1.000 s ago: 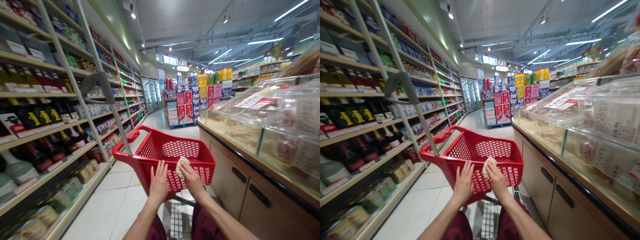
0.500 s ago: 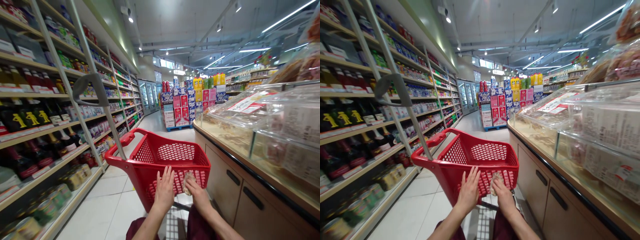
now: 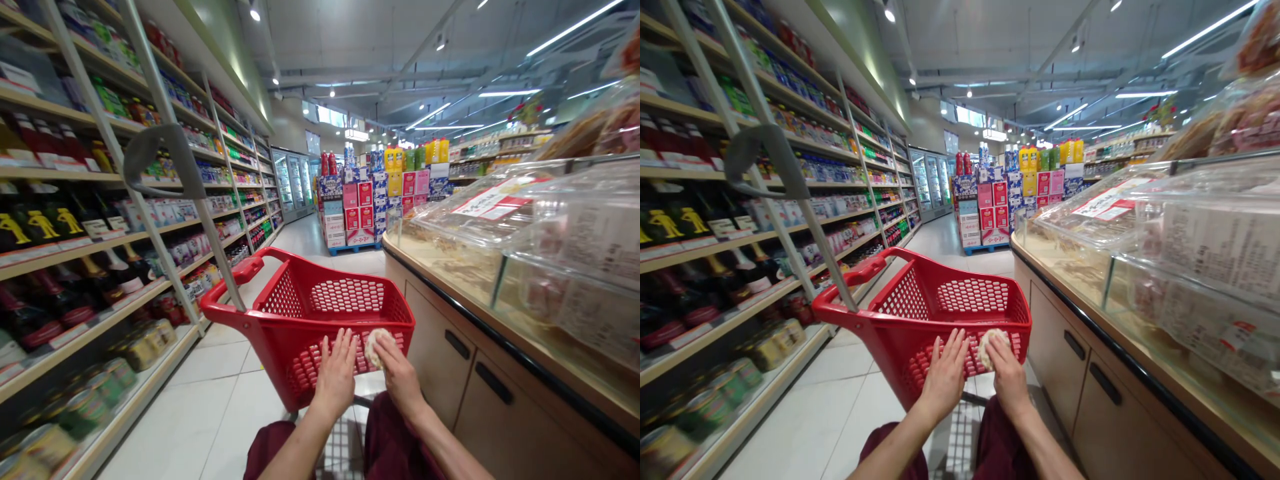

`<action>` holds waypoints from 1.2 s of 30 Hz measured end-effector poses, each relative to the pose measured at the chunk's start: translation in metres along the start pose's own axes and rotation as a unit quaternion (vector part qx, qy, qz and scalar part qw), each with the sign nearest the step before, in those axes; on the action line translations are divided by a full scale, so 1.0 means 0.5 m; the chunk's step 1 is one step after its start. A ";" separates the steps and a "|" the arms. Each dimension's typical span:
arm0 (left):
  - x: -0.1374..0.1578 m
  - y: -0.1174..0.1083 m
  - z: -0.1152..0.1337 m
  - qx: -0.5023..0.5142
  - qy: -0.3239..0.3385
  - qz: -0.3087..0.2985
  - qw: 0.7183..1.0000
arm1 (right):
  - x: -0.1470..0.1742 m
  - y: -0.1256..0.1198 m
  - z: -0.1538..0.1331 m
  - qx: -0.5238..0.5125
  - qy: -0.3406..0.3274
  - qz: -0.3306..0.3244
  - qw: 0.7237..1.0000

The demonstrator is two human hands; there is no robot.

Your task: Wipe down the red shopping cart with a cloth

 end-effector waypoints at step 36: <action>0.008 -0.042 -0.060 -0.024 -0.054 0.014 0.998 | -0.021 -0.027 0.006 0.022 0.040 0.056 0.997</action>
Point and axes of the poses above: each hand's wrist, its own x-axis away from the middle knuckle, its own y-axis out of the palm, z = x × y, the point moved 6 cm from there along -x, towards the middle knuckle, and after that the axes turned 6 degrees about x, right-handed, at the moved point
